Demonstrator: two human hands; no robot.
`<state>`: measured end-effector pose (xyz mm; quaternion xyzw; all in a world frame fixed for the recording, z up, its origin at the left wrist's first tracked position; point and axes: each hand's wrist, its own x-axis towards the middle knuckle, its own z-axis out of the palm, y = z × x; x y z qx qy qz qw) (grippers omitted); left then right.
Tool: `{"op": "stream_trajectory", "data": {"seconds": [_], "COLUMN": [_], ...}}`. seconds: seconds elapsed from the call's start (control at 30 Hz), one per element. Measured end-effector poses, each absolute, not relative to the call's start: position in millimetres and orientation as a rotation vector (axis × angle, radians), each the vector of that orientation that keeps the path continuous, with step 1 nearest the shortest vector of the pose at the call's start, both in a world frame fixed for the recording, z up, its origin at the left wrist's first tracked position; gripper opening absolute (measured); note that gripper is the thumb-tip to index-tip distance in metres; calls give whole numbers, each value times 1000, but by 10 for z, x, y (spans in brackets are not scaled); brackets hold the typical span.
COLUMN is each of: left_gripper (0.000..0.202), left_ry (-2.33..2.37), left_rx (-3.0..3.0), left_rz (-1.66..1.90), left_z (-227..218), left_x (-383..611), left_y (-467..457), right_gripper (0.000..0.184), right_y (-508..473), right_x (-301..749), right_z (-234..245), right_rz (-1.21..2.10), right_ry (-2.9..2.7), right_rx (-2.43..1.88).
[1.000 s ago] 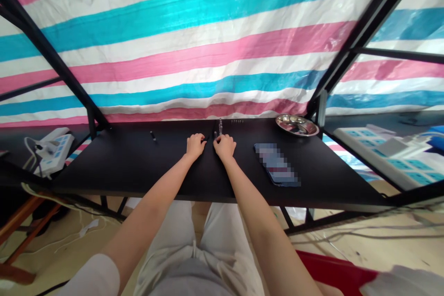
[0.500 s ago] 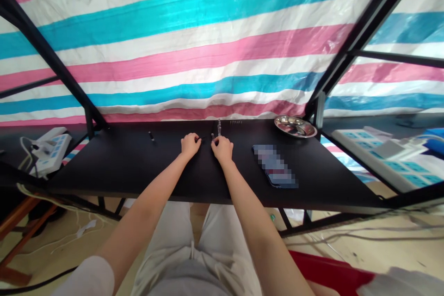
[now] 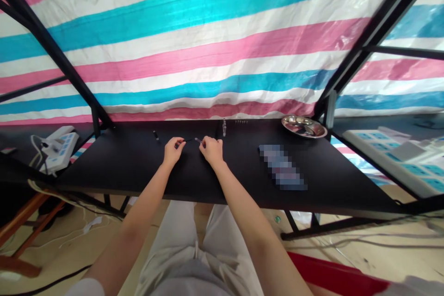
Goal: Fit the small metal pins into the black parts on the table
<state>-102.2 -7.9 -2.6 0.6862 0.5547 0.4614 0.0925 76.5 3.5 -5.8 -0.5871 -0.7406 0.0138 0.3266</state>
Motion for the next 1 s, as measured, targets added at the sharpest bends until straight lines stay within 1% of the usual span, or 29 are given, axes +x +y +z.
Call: {"op": "stream_trajectory", "data": {"seconds": [0.27,0.53,0.73,0.87,1.0], "left_gripper": [11,13,28,40,47], "left_ry": [1607,1568,1524,1475,1414], "left_rx": [2170,2255,2445,2595,2683], "left_rz": [1314,1337,1299,1097,906], "left_z": [-19,-19,50,94,105], "left_x": [-975,-942,-886,-837,-816], "left_y": [-121,-147,-254,-327,-345], "right_gripper": [12,11,11,10,10], "right_y": [-4,-45,-71,-80,-95], "right_x": [787,778,771,778,787], "right_z": [-124,-105,-89,-84,-83], "right_rz": [-78,-125,-143,-113,-115], "right_ry": [-2003,-2027,-2018,-1973,-1944], "right_rx": [-1488,-1537,-1578,-1605,-1601]}}
